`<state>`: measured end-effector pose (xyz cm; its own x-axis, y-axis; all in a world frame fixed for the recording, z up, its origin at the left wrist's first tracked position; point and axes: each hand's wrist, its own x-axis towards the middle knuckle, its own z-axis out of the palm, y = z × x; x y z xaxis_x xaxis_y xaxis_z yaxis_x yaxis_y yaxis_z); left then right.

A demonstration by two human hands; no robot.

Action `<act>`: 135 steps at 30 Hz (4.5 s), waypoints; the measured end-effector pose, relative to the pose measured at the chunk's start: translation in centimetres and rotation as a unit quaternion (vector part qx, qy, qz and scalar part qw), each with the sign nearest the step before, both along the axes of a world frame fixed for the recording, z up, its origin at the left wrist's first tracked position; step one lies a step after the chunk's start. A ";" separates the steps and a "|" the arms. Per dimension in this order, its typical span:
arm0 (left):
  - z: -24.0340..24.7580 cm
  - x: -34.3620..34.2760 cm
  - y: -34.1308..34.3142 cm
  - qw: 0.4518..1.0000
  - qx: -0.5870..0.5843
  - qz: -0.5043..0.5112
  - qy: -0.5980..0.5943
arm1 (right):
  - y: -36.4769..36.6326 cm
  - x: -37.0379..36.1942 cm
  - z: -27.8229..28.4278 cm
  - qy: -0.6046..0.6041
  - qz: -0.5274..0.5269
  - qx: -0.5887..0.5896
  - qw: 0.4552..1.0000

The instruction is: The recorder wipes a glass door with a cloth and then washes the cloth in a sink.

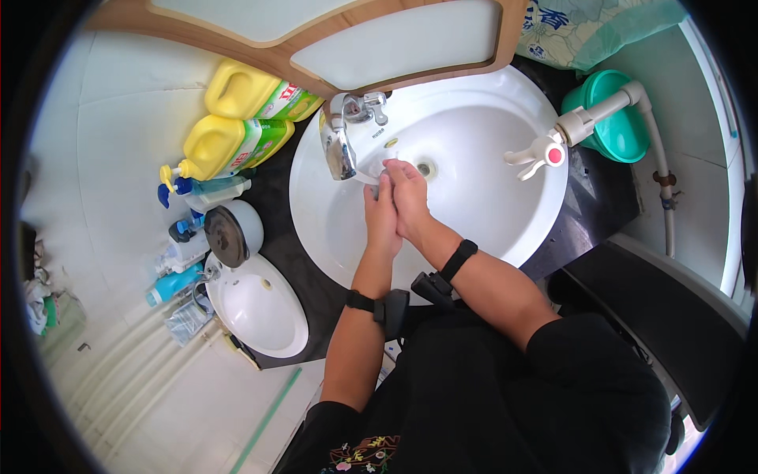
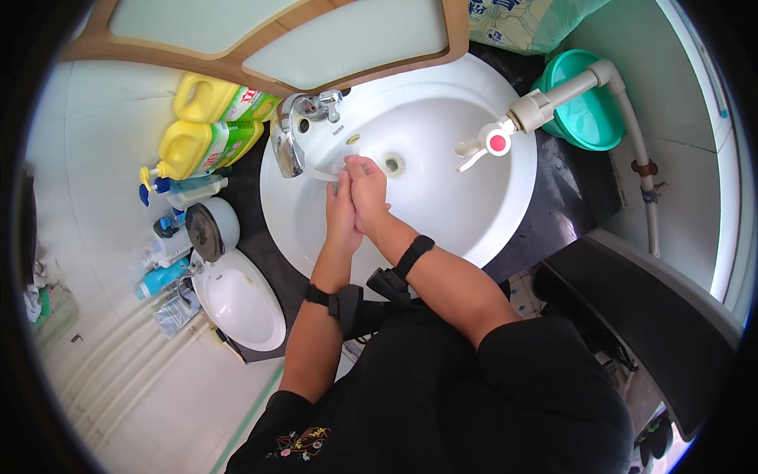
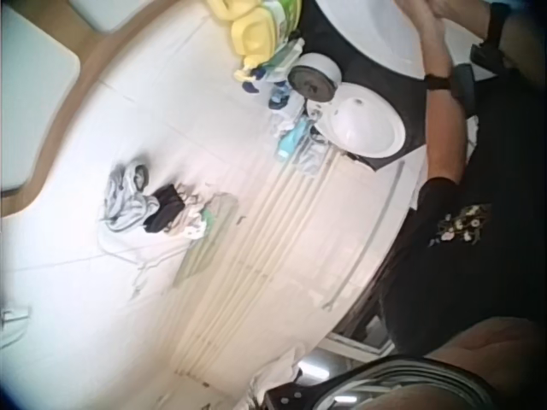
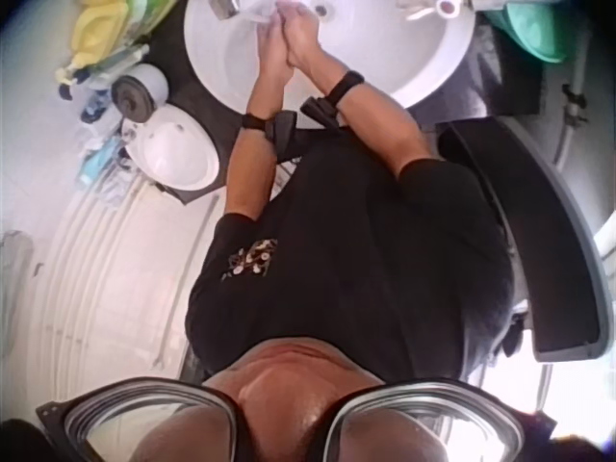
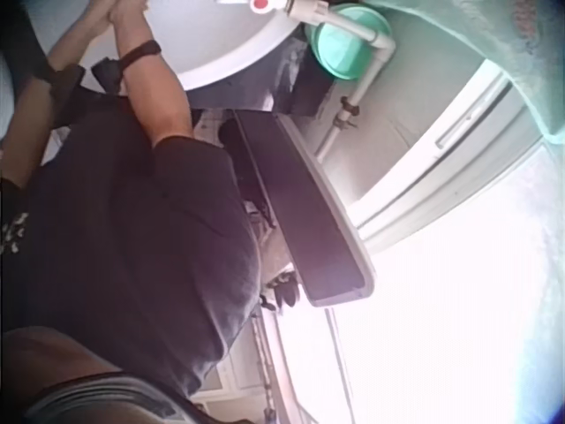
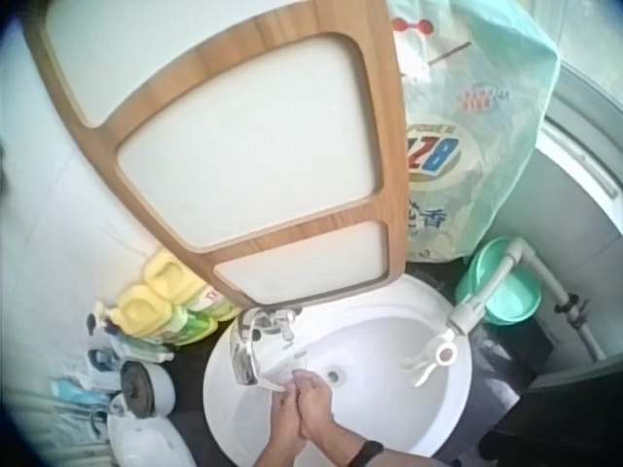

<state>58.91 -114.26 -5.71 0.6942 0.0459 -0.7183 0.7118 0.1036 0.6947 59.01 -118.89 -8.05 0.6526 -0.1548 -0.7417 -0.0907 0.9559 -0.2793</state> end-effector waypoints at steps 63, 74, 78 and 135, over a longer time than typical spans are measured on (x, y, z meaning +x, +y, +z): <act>-5.4 4.4 5.2 0.976 -0.187 -0.017 0.110 | 0.4 -3.0 -3.1 -0.078 0.133 -0.659 0.736; -4.4 3.4 3.2 0.946 -0.250 0.160 0.127 | -9.2 -3.6 -1.9 0.000 0.079 -0.387 0.919; -4.8 1.0 3.4 0.950 -0.264 0.103 0.132 | -5.1 -2.8 2.4 -0.059 0.117 -0.363 0.923; -1.1 0.5 7.5 0.916 -0.352 0.022 0.192 | -0.9 2.4 0.9 -0.007 0.318 -0.325 0.891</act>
<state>59.37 -106.72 -6.78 0.3925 -0.5016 -0.7709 0.8744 0.4635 0.1436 61.41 -119.76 -7.13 0.7695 -0.1442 -0.6221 -0.5490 0.3481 -0.7598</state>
